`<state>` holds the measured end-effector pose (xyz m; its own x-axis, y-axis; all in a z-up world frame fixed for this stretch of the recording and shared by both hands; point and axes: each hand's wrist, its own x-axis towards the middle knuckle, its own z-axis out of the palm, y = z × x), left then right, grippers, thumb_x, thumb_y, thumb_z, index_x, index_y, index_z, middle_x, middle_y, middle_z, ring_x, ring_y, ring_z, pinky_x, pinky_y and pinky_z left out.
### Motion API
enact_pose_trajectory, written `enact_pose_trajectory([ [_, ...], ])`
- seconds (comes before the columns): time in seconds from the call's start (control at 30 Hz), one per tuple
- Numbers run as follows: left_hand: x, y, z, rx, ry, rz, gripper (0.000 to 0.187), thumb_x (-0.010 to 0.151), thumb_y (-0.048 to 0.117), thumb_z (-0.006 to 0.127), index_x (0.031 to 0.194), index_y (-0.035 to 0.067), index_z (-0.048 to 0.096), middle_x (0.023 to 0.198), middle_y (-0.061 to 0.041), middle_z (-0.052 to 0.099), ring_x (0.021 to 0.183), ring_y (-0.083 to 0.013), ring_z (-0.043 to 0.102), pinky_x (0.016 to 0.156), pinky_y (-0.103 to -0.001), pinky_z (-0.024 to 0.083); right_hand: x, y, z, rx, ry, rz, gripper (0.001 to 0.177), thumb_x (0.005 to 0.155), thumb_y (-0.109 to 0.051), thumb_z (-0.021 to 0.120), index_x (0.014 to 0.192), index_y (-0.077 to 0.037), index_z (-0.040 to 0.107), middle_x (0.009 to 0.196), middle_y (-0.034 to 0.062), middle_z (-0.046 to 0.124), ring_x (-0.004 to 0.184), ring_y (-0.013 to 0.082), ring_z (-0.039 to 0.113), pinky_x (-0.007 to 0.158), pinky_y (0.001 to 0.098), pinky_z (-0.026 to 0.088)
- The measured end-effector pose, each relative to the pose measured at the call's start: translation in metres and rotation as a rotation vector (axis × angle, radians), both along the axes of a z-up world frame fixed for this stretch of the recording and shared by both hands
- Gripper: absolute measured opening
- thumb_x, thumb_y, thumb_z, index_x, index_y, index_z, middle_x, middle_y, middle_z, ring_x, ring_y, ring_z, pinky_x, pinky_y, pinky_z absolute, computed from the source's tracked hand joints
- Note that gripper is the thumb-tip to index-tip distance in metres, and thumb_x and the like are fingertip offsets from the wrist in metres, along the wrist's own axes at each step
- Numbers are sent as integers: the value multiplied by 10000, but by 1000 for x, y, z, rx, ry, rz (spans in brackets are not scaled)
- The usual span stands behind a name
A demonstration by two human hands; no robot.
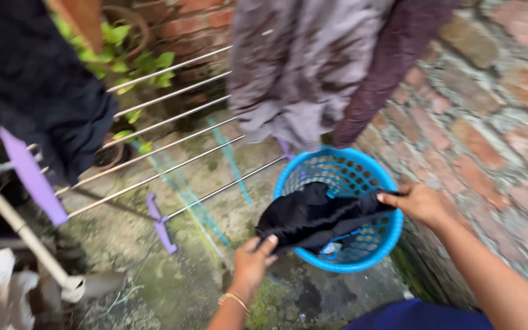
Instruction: Hanging laundry on a rod using wire and plastic hangers.
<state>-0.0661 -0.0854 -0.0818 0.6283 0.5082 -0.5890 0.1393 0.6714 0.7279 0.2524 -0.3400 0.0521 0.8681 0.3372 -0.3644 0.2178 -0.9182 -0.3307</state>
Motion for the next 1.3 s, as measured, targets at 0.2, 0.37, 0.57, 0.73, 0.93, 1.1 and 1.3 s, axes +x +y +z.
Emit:
enact_pose_trajectory([
  [0.2,-16,-23,-19,67,181,147,380,867,304,762,1155,56,763,1044,-52,769,939,-158,723,803,-374,616,-25,85,-76,179,-178,552,266,839,-377,734,946,-144,805,932,104,771,869,281,743,779,412,575],
  [0.37,-46,-25,-34,132,231,225,391,867,339,767,1131,50,772,948,-20,757,813,-130,676,710,-322,564,-125,208,-107,542,198,594,189,912,-232,697,985,-85,791,873,69,799,789,173,767,744,334,605],
  [0.57,-50,-28,-78,215,166,266,340,904,334,760,1028,20,799,830,-22,689,715,-104,574,627,-286,481,-209,313,-159,752,483,520,153,920,-106,650,997,-43,766,812,54,770,709,123,729,684,312,609],
  [0.73,-54,-13,-65,480,210,353,316,854,283,795,993,0,774,820,-43,735,758,-97,656,722,-258,525,-241,358,-168,619,301,449,124,893,-93,682,960,-45,775,752,112,773,677,170,734,667,315,575],
  [0.93,-62,6,-64,604,316,384,246,799,214,814,925,5,786,850,-65,711,731,-182,683,692,-309,529,-237,393,-177,800,-216,585,133,790,-53,721,923,-57,720,851,141,691,785,319,689,717,437,544],
  [1.1,-61,-1,-101,585,315,367,257,792,223,827,929,10,782,828,-73,702,695,-184,649,647,-321,504,-251,406,-141,592,-151,443,238,779,-168,795,918,-61,634,882,127,657,798,355,672,706,495,530],
  [1.3,-56,-11,-138,429,383,226,304,759,236,864,1005,76,788,842,-42,668,677,-133,649,596,-285,499,-246,402,-162,286,-158,450,274,775,-183,805,940,-75,614,883,178,689,877,424,681,743,526,533],
])
